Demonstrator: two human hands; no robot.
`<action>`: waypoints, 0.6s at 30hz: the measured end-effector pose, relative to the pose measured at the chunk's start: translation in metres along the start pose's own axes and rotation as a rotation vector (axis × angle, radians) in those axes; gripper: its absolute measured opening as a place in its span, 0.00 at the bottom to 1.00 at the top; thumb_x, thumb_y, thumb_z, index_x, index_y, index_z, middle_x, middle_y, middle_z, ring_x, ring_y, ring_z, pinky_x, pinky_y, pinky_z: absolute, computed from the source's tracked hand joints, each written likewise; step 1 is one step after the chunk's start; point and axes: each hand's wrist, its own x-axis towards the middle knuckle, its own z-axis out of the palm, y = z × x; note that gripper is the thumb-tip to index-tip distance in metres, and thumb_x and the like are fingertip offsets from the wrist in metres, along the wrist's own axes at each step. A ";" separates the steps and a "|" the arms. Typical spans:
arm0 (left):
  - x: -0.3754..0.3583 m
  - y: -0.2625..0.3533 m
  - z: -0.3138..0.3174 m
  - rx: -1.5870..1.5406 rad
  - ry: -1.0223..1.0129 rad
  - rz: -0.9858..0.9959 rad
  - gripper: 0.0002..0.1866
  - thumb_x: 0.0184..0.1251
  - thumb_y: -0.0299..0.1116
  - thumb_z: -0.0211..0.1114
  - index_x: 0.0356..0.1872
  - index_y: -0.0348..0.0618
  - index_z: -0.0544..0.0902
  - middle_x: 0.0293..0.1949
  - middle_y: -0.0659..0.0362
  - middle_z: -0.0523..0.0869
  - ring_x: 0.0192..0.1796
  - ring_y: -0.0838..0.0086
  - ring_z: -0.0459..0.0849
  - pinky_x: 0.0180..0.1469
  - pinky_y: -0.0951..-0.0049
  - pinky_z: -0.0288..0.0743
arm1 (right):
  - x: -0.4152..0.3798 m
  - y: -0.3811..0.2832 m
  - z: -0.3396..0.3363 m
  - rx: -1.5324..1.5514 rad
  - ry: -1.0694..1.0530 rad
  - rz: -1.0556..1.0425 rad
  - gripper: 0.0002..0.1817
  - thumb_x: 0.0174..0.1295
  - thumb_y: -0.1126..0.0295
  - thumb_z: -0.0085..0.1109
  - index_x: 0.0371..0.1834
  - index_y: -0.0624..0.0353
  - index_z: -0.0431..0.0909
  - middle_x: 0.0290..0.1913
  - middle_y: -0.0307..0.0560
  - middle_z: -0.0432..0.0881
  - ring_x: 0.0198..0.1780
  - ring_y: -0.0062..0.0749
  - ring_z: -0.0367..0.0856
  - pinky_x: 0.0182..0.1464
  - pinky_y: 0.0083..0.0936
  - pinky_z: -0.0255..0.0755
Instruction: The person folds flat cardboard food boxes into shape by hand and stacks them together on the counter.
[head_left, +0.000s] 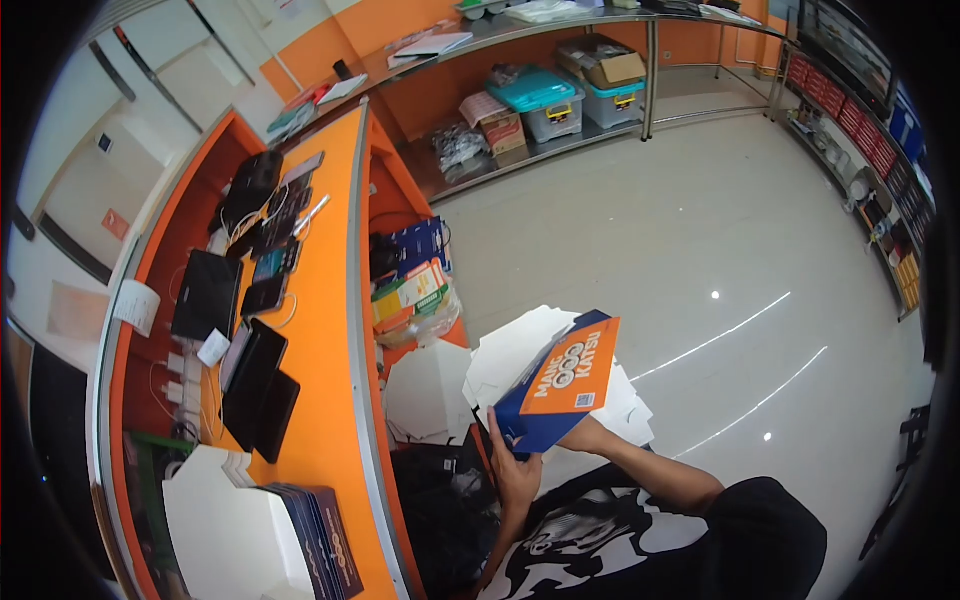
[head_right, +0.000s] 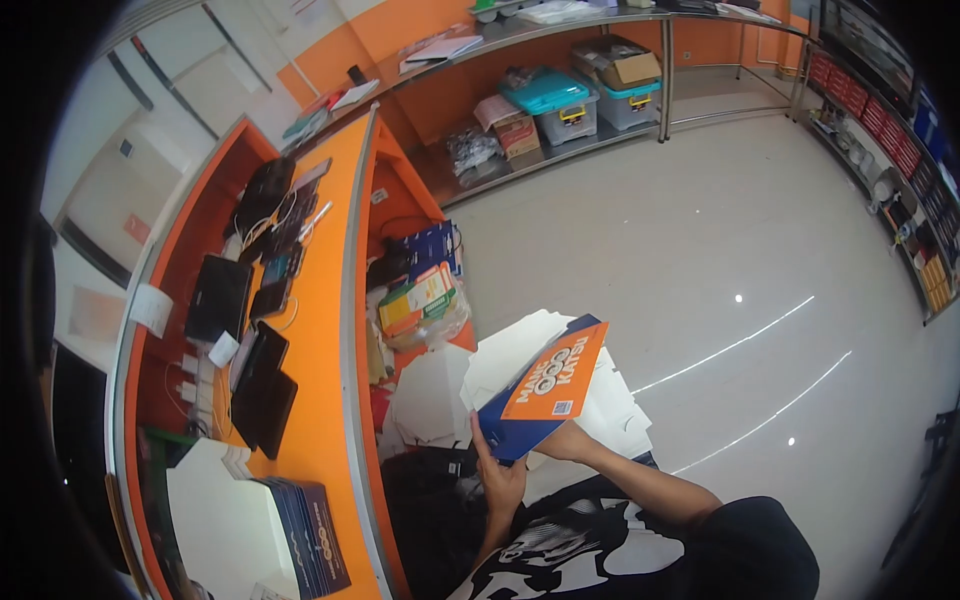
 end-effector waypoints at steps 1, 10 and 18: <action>0.002 0.001 -0.001 0.013 -0.038 0.017 0.49 0.61 0.13 0.66 0.81 0.37 0.47 0.58 0.42 0.81 0.58 0.64 0.83 0.62 0.67 0.75 | 0.000 0.003 -0.003 -0.050 0.001 -0.079 0.29 0.60 0.60 0.75 0.62 0.59 0.77 0.62 0.53 0.80 0.64 0.44 0.78 0.65 0.39 0.72; -0.012 -0.068 -0.036 -0.853 0.084 -0.579 0.36 0.77 0.30 0.55 0.82 0.41 0.52 0.74 0.51 0.68 0.75 0.64 0.66 0.76 0.64 0.58 | 0.008 0.014 -0.115 -0.108 0.466 0.181 0.12 0.65 0.68 0.69 0.43 0.66 0.83 0.36 0.45 0.88 0.37 0.28 0.84 0.43 0.26 0.79; -0.008 -0.078 -0.043 -0.415 -0.002 -0.648 0.27 0.77 0.39 0.59 0.70 0.34 0.71 0.61 0.46 0.80 0.65 0.58 0.78 0.69 0.60 0.69 | 0.009 0.053 -0.106 -0.061 0.138 0.103 0.16 0.63 0.67 0.70 0.46 0.69 0.80 0.39 0.55 0.89 0.38 0.42 0.88 0.47 0.32 0.80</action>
